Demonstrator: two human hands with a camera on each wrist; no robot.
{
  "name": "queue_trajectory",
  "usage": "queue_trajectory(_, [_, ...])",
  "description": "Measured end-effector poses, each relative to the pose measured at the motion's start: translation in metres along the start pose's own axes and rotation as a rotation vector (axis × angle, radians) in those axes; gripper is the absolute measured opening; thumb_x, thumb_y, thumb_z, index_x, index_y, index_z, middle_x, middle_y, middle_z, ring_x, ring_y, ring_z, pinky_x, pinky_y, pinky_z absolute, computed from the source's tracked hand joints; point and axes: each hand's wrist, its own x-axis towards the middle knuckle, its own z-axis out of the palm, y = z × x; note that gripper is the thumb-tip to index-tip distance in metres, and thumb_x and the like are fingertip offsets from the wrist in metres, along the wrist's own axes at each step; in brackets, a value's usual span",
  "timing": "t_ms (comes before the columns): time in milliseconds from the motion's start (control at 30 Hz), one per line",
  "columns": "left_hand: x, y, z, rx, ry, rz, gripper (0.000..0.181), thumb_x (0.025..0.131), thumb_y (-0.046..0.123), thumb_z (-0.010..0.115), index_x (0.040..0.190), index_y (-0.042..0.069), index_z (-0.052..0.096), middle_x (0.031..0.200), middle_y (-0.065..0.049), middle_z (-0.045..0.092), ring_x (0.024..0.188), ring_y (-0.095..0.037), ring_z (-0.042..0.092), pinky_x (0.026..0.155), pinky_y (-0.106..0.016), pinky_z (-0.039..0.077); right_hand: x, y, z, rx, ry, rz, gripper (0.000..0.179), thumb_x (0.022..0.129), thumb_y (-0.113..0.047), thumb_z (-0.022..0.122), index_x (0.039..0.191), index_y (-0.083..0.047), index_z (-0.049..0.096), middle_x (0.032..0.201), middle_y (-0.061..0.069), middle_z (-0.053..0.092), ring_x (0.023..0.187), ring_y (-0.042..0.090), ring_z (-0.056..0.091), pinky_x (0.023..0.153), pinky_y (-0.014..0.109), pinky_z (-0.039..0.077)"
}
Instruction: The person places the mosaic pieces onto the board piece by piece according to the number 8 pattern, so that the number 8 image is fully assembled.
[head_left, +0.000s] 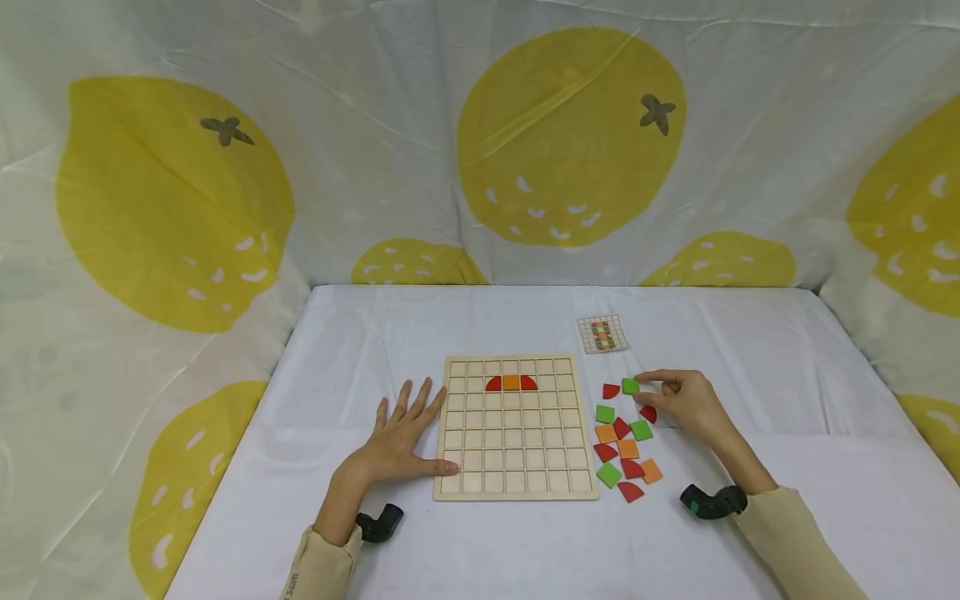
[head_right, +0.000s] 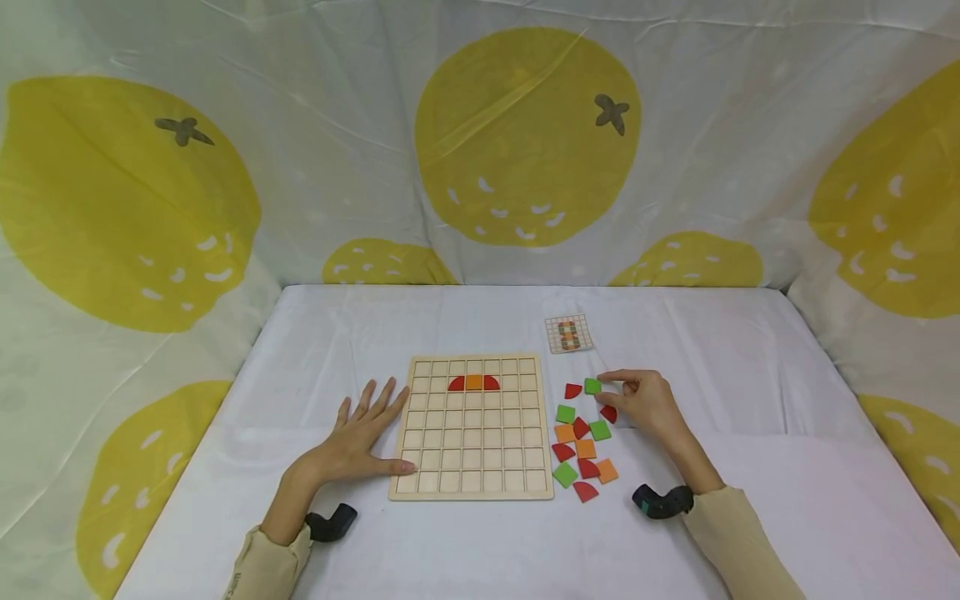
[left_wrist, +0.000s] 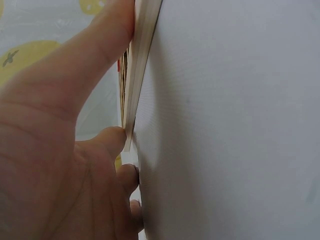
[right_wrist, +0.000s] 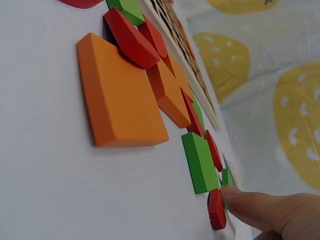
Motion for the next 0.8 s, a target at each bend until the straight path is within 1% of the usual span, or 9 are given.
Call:
queue_trajectory(100, [0.000,0.000,0.000,0.000,-0.001,0.001,0.120,0.080,0.062,0.081,0.167,0.014,0.015,0.175,-0.017,0.001,0.160,-0.047,-0.010,0.121,-0.076,-0.007,0.000,-0.001,0.000,-0.004,0.003,-0.003,0.037,0.091,-0.021,0.080,0.123,-0.003,0.075,0.059,-0.002,0.033,0.054,0.012,0.032,0.049,0.025,0.024])
queue_trajectory(233, [0.000,0.000,-0.001,0.001,0.002,0.000,0.120,0.080,0.062,0.081,0.167,0.014,0.015,0.175,-0.017,0.001,0.160,-0.047,-0.010,0.121,-0.076,-0.007,0.000,-0.003,0.002,-0.013,0.027,-0.022,0.036,0.091,-0.022,0.080,0.121,-0.002,0.076,0.058,-0.003,0.032,0.053,0.012,0.032,0.049,0.026,0.024])
queue_trajectory(333, [0.000,0.000,0.000,0.001,0.001,0.000,0.120,0.080,0.062,0.082,0.167,0.014,0.015,0.175,-0.017,0.001,0.160,-0.047,-0.010,0.121,-0.076,-0.007,-0.001,-0.009,0.005,0.010,0.032,-0.045,0.035,0.091,-0.020,0.080,0.120,0.000,0.075,0.058,-0.003,0.032,0.053,0.012,0.032,0.048,0.026,0.024])
queue_trajectory(400, [0.000,0.000,0.000,0.000,0.000,0.001,0.120,0.080,0.062,0.081,0.167,0.014,0.015,0.175,-0.017,0.001,0.160,-0.047,-0.010,0.121,-0.076,-0.007,-0.001,-0.016,0.010,0.027,0.021,-0.064,0.035,0.090,-0.019,0.081,0.119,0.001,0.075,0.058,-0.003,0.031,0.051,0.012,0.032,0.047,0.025,0.024])
queue_trajectory(600, [0.000,-0.001,0.001,0.003,-0.003,-0.002,0.120,0.080,0.062,0.081,0.167,0.014,0.014,0.175,-0.016,0.000,0.160,-0.047,-0.011,0.121,-0.076,-0.007,0.000,-0.043,0.036,0.056,-0.053,-0.131,0.035,0.087,-0.020,0.085,0.116,-0.002,0.078,0.056,-0.004,0.031,0.048,0.011,0.031,0.046,0.022,0.022])
queue_trajectory(800, [0.000,-0.002,0.002,0.003,-0.002,-0.002,0.121,0.080,0.063,0.081,0.168,0.015,0.013,0.175,-0.016,0.000,0.160,-0.047,-0.011,0.121,-0.075,-0.008,0.002,-0.070,0.065,0.113,-0.129,-0.215,0.031,0.086,-0.018,0.085,0.112,-0.003,0.079,0.053,-0.006,0.029,0.045,0.008,0.025,0.045,0.019,0.021])
